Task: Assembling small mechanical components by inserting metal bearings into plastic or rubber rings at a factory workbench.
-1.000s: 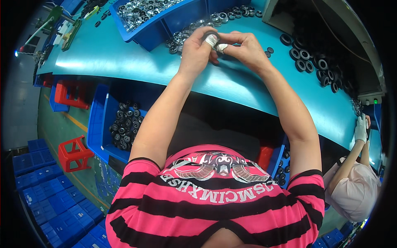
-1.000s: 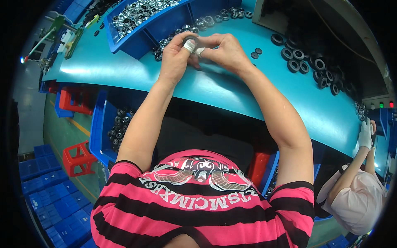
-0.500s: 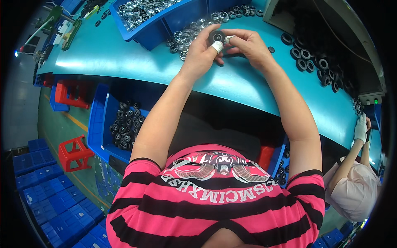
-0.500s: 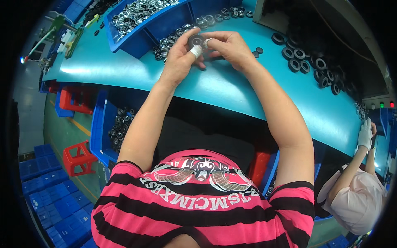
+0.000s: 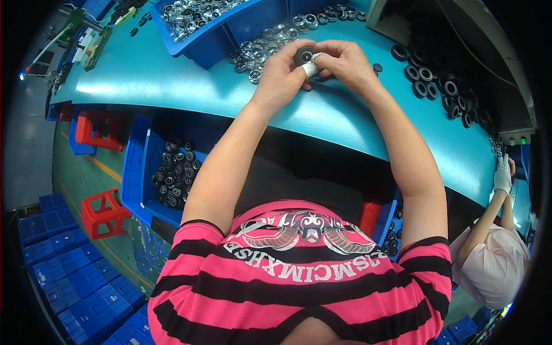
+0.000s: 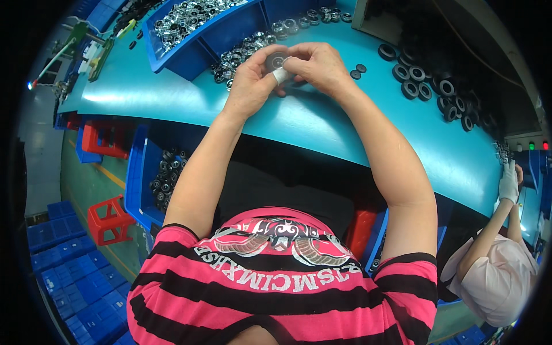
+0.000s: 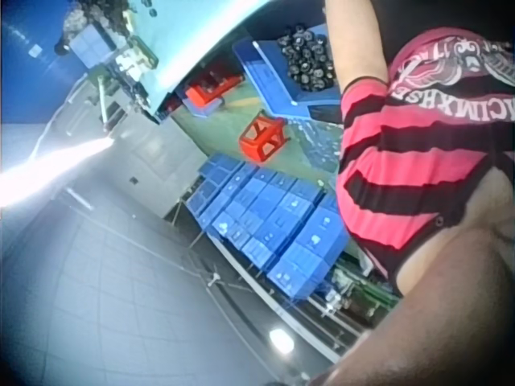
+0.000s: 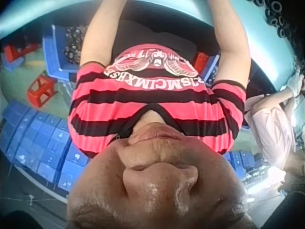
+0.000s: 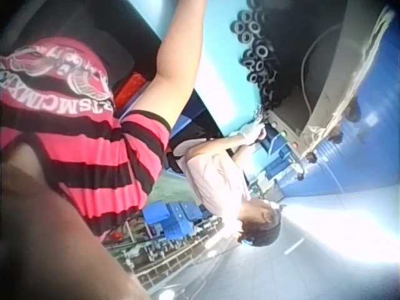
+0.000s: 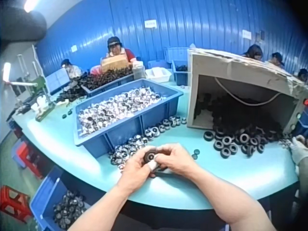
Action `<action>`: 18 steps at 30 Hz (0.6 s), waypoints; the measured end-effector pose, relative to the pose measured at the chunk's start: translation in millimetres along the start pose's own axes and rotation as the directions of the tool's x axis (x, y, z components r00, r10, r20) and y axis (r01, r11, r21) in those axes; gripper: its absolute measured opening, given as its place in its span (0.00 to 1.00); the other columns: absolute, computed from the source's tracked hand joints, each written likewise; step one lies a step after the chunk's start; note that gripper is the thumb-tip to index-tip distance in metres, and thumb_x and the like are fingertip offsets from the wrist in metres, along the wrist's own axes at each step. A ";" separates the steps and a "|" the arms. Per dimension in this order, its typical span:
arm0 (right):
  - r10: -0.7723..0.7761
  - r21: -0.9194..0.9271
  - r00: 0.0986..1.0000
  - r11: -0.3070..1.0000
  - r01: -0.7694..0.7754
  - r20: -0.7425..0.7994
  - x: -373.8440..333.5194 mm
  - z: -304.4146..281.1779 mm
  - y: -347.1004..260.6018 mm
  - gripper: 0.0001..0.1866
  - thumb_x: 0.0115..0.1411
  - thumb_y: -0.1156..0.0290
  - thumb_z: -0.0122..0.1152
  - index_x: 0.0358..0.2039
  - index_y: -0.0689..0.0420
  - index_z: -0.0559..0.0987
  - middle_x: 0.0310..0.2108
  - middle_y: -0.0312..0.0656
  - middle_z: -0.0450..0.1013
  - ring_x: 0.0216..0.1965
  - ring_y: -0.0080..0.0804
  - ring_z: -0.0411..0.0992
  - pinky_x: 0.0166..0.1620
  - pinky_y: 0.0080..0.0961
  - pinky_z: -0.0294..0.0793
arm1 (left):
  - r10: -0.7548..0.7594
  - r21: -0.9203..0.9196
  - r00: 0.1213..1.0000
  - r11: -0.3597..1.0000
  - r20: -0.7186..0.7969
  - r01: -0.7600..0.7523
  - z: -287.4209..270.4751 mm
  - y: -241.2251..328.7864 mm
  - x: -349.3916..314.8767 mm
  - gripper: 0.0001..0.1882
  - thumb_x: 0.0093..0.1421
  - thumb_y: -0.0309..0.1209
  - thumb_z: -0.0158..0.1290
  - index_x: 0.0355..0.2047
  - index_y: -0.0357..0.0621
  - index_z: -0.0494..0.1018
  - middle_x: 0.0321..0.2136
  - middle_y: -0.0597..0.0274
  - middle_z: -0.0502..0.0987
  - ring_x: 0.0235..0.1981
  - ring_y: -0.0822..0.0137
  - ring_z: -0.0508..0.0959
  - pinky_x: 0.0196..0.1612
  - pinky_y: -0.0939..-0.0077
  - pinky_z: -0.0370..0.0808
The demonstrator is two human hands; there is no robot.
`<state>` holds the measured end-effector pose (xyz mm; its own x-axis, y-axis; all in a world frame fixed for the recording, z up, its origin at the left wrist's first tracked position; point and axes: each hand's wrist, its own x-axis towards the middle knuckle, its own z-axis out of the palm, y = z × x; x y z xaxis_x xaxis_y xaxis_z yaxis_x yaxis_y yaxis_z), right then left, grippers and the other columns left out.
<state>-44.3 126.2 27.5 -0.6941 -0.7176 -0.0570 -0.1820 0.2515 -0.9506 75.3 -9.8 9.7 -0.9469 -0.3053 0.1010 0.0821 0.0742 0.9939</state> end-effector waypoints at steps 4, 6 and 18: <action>-0.030 -0.009 0.999 1.000 0.030 -0.012 4.1 -2.7 9.1 0.20 0.52 0.63 0.64 0.42 0.61 0.85 0.30 0.41 0.80 0.29 0.26 0.78 0.36 0.23 0.78 | 0.012 0.067 1.000 0.998 -0.009 -0.011 5.6 6.8 -2.8 0.24 0.62 0.23 0.57 0.59 0.44 0.71 0.45 0.62 0.79 0.41 0.73 0.80 0.35 0.79 0.82; -0.029 -0.020 1.000 0.999 0.029 -0.002 5.3 -2.7 10.1 0.19 0.52 0.63 0.63 0.41 0.61 0.85 0.31 0.40 0.80 0.29 0.25 0.78 0.37 0.23 0.79 | 0.015 0.136 1.000 0.991 -0.006 -0.014 4.6 6.2 -3.7 0.24 0.62 0.23 0.57 0.59 0.43 0.72 0.46 0.62 0.79 0.41 0.73 0.80 0.35 0.79 0.83; -0.101 -0.111 0.983 0.990 0.085 -0.151 17.9 -41.1 22.8 0.18 0.61 0.64 0.61 0.50 0.51 0.84 0.42 0.38 0.81 0.42 0.30 0.78 0.45 0.32 0.80 | -0.017 -0.128 1.000 0.992 -0.012 0.015 -1.2 5.0 -3.1 0.27 0.57 0.20 0.62 0.58 0.42 0.71 0.40 0.63 0.79 0.39 0.71 0.81 0.34 0.75 0.85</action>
<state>-89.5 145.8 17.4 -0.7691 -0.6333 0.0859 -0.3165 0.2608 -0.9120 79.1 -9.6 14.4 -0.9442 -0.3183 0.0848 0.1071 -0.0530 0.9928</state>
